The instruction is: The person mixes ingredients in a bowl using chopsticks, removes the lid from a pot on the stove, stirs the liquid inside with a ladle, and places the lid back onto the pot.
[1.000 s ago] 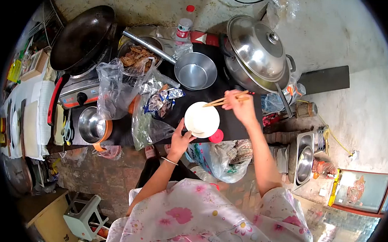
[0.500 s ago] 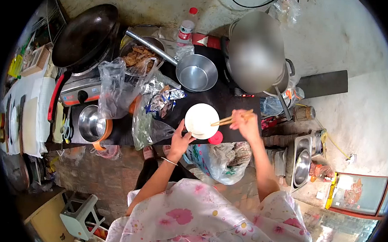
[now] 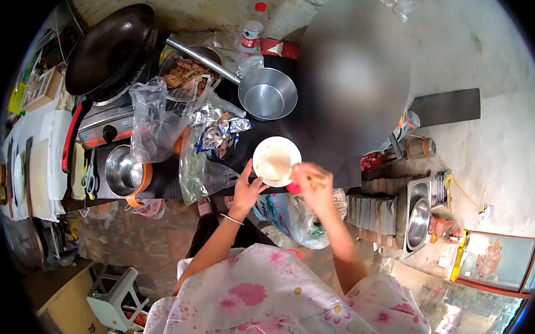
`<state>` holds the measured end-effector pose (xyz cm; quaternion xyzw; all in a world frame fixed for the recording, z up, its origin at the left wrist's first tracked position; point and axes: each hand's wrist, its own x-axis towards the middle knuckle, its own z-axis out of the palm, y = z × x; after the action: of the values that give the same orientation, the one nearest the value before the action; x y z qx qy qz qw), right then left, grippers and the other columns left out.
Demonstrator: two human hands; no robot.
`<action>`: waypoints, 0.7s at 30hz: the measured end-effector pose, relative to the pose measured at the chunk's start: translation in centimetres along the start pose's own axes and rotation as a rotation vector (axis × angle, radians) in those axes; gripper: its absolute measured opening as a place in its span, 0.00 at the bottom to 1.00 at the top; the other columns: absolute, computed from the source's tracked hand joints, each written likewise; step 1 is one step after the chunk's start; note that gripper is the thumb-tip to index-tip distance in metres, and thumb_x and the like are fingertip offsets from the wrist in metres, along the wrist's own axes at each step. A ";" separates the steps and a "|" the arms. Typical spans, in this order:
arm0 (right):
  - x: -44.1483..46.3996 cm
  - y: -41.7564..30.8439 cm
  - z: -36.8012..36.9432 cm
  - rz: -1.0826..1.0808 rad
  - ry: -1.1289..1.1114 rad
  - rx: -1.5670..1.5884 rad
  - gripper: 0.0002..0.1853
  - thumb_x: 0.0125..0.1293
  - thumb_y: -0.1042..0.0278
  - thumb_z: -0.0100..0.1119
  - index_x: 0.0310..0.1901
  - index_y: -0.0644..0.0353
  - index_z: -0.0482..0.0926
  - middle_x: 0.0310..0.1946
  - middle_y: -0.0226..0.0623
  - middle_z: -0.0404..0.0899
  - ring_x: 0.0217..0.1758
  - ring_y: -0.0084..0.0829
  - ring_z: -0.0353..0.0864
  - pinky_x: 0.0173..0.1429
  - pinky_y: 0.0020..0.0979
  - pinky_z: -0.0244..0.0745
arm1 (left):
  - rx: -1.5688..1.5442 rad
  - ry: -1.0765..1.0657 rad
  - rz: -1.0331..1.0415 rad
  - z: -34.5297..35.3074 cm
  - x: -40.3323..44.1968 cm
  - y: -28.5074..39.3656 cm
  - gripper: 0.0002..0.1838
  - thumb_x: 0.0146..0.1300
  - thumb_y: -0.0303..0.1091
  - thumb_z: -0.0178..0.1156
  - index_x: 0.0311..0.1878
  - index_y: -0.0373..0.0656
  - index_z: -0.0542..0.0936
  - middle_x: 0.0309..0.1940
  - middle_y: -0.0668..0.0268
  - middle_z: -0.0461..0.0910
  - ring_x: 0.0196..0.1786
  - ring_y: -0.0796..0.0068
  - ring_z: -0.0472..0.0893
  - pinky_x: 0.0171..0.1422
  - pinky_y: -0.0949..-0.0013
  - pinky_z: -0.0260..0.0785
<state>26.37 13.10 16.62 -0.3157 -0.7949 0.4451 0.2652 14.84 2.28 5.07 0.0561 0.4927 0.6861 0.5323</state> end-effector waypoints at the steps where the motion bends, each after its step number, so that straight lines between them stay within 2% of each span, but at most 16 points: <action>1: 0.7 0.0 -0.6 0.060 0.047 0.023 0.08 0.63 0.73 0.51 0.34 0.69 0.78 0.25 0.37 0.79 0.28 0.23 0.80 0.30 0.22 0.74 | 0.003 0.007 -0.005 0.2 0.0 0.3 0.32 0.58 0.17 0.48 0.67 0.38 0.52 0.60 0.56 0.58 0.52 0.64 0.72 0.47 0.67 0.77; 2: 1.2 0.6 -1.9 -0.049 0.078 -0.207 0.08 0.63 0.73 0.51 0.34 0.68 0.78 0.26 0.38 0.79 0.26 0.24 0.80 0.30 0.23 0.74 | 0.005 0.015 -0.009 0.3 0.1 0.6 0.32 0.58 0.17 0.48 0.67 0.38 0.52 0.61 0.56 0.58 0.53 0.64 0.72 0.48 0.67 0.76; 4: -1.0 1.4 -3.9 0.141 -0.045 -0.180 0.07 0.62 0.73 0.53 0.34 0.68 0.78 0.28 0.40 0.79 0.26 0.26 0.80 0.30 0.24 0.76 | -0.009 0.010 0.003 0.3 0.1 0.6 0.32 0.58 0.17 0.47 0.67 0.38 0.52 0.60 0.56 0.58 0.52 0.64 0.72 0.48 0.67 0.77; 6: -4.1 1.6 -1.5 0.158 0.029 0.060 0.07 0.62 0.72 0.54 0.33 0.68 0.78 0.27 0.40 0.78 0.25 0.27 0.81 0.30 0.25 0.77 | 0.012 0.019 -0.010 0.2 0.3 0.5 0.32 0.58 0.16 0.47 0.67 0.38 0.52 0.61 0.56 0.57 0.52 0.64 0.72 0.48 0.67 0.77; 8: -3.9 -0.9 1.5 0.099 -0.011 -0.036 0.08 0.61 0.72 0.54 0.35 0.69 0.77 0.28 0.42 0.78 0.26 0.26 0.80 0.31 0.24 0.76 | 0.002 0.014 -0.002 0.3 0.3 0.3 0.32 0.58 0.16 0.47 0.67 0.38 0.52 0.60 0.56 0.58 0.52 0.63 0.72 0.48 0.67 0.77; 10: -2.1 -0.1 1.7 0.118 -0.044 0.042 0.06 0.60 0.73 0.54 0.35 0.68 0.77 0.27 0.44 0.77 0.28 0.30 0.78 0.30 0.26 0.71 | 0.002 0.005 0.003 0.1 0.1 0.3 0.32 0.58 0.16 0.47 0.67 0.38 0.52 0.59 0.56 0.59 0.52 0.63 0.72 0.48 0.67 0.77; 12: -0.7 0.6 -0.3 0.026 0.087 -0.107 0.07 0.62 0.74 0.53 0.34 0.71 0.77 0.29 0.41 0.78 0.26 0.24 0.79 0.32 0.22 0.74 | -0.016 0.010 -0.013 0.4 0.1 0.7 0.32 0.58 0.16 0.48 0.66 0.38 0.53 0.57 0.57 0.61 0.52 0.63 0.72 0.48 0.67 0.77; 14: -1.4 1.2 -2.5 0.095 0.090 -0.199 0.08 0.62 0.74 0.52 0.35 0.70 0.77 0.30 0.40 0.79 0.29 0.23 0.79 0.31 0.22 0.73 | -0.007 0.015 -0.006 0.5 -0.1 1.1 0.32 0.58 0.16 0.48 0.66 0.38 0.53 0.55 0.58 0.61 0.52 0.63 0.72 0.48 0.66 0.76; 16: -4.0 0.3 -1.8 0.190 -0.058 0.005 0.08 0.62 0.74 0.52 0.37 0.70 0.77 0.31 0.40 0.79 0.31 0.26 0.80 0.32 0.23 0.75 | 0.002 0.013 -0.001 0.6 -0.1 1.1 0.32 0.58 0.16 0.48 0.66 0.38 0.53 0.53 0.59 0.62 0.52 0.63 0.73 0.48 0.66 0.76; 17: -4.9 0.8 0.2 0.108 -0.007 -0.022 0.07 0.61 0.75 0.53 0.37 0.70 0.76 0.30 0.40 0.79 0.30 0.25 0.80 0.33 0.23 0.75 | 0.023 0.010 0.011 0.5 -0.1 0.9 0.32 0.58 0.18 0.48 0.67 0.40 0.53 0.53 0.59 0.63 0.52 0.63 0.73 0.50 0.65 0.75; 18: -4.4 -1.3 1.4 0.099 -0.060 -0.073 0.07 0.60 0.75 0.54 0.37 0.70 0.76 0.31 0.42 0.79 0.30 0.25 0.79 0.33 0.23 0.74 | 0.045 0.008 0.021 0.4 -0.1 0.7 0.32 0.58 0.21 0.49 0.67 0.42 0.54 0.53 0.60 0.65 0.53 0.64 0.73 0.52 0.64 0.74; 20: -2.2 -1.8 2.7 -0.018 -0.065 -0.078 0.07 0.59 0.76 0.54 0.37 0.69 0.77 0.30 0.43 0.78 0.29 0.26 0.79 0.33 0.24 0.73 | -0.005 0.007 0.022 -0.1 0.5 0.0 0.32 0.58 0.18 0.48 0.67 0.41 0.53 0.53 0.59 0.63 0.52 0.63 0.73 0.50 0.64 0.75; 21: -1.0 -1.7 2.4 -0.009 -0.025 -0.047 0.06 0.59 0.76 0.54 0.37 0.69 0.77 0.30 0.43 0.78 0.29 0.27 0.79 0.33 0.24 0.73 | -0.060 -0.001 0.018 -0.1 0.4 -0.3 0.32 0.58 0.16 0.48 0.67 0.39 0.52 0.52 0.59 0.62 0.51 0.63 0.73 0.49 0.65 0.76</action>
<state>24.90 10.44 16.84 -0.3127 -0.8098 0.4292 0.2496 14.83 2.55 4.61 0.0450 0.4711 0.7051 0.5281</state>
